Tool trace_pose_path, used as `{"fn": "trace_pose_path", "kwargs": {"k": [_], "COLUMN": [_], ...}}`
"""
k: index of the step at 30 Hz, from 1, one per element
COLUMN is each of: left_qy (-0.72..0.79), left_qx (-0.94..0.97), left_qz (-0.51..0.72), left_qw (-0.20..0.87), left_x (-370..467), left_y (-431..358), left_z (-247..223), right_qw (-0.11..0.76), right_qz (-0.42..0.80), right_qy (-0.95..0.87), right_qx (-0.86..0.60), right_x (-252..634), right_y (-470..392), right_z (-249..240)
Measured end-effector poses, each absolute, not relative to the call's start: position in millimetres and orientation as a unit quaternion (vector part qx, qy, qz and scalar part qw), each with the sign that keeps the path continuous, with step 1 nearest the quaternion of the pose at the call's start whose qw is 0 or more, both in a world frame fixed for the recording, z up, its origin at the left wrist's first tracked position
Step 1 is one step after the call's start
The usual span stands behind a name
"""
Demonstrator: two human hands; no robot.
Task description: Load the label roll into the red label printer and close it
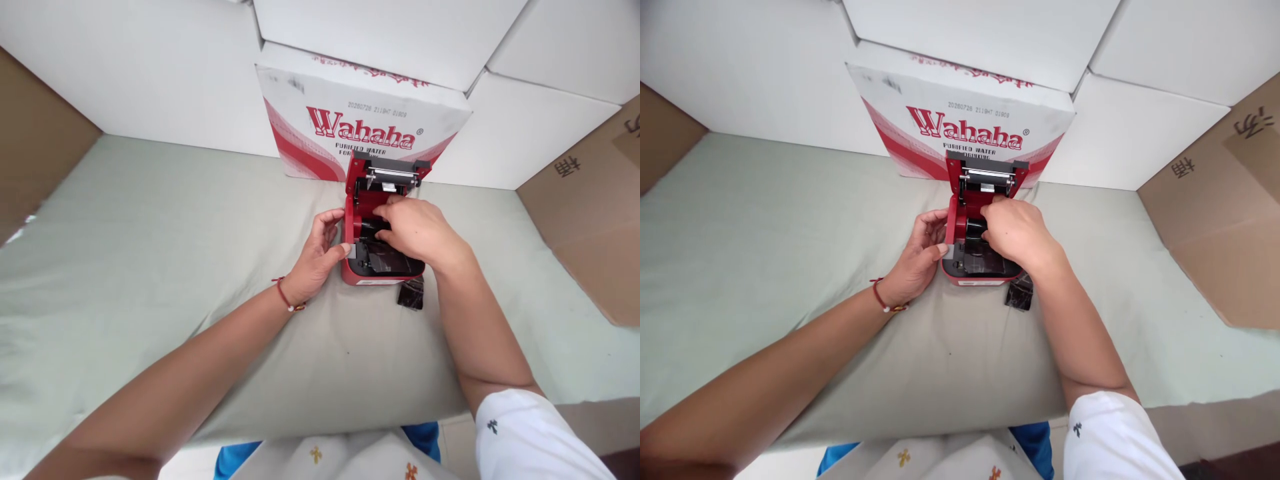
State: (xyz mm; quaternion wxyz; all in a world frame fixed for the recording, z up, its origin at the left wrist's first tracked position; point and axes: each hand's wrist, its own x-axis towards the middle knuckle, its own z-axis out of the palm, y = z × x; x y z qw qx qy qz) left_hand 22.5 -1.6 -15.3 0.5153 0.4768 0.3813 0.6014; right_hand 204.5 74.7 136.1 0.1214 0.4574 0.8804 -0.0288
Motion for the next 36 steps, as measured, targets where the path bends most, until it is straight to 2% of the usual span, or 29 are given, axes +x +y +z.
{"fn": "trace_pose_path", "kwargs": {"k": [16, 19, 23, 25, 26, 28, 31, 36], "left_qy": [0.382, 0.384, 0.388, 0.391, 0.394, 0.396, 0.393, 0.386], "left_qx": [0.477, 0.471, 0.467, 0.464, 0.462, 0.462, 0.464, 0.461], "left_qz": [0.599, 0.601, 0.602, 0.602, 0.601, 0.602, 0.605, 0.604], "left_qw": [0.518, 0.519, 0.519, 0.520, 0.520, 0.518, 0.514, 0.524], "left_x": [24.6, 24.9, 25.4, 25.9, 26.1, 26.4, 26.7, 26.8], "left_y": [-2.6, -2.0, -1.0, -0.6, -0.4, -0.2, -0.2, -1.4], "left_z": [-7.6, -8.1, -8.4, -7.4, -6.7, -5.6, -5.1, -4.7], "right_qw": [0.144, 0.056, -0.156, -0.212, -0.217, -0.171, -0.143, -0.189], "right_qz": [-0.043, -0.124, -0.310, -0.310, -0.313, -0.339, -0.315, -0.171], "right_qy": [0.869, 0.871, 0.808, 0.758, 0.729, 0.687, 0.675, 0.691], "right_qx": [0.472, 0.472, 0.476, 0.533, 0.569, 0.620, 0.652, 0.677], "right_x": [194.2, 213.5, 277.1, 317.6, 337.1, 370.3, 397.4, 381.6], "right_y": [81.9, 72.6, 48.1, 38.1, 34.9, 32.1, 33.5, 43.8], "right_z": [140.3, 156.5, 180.0, 180.4, 176.3, 160.2, 124.2, 75.5]}}
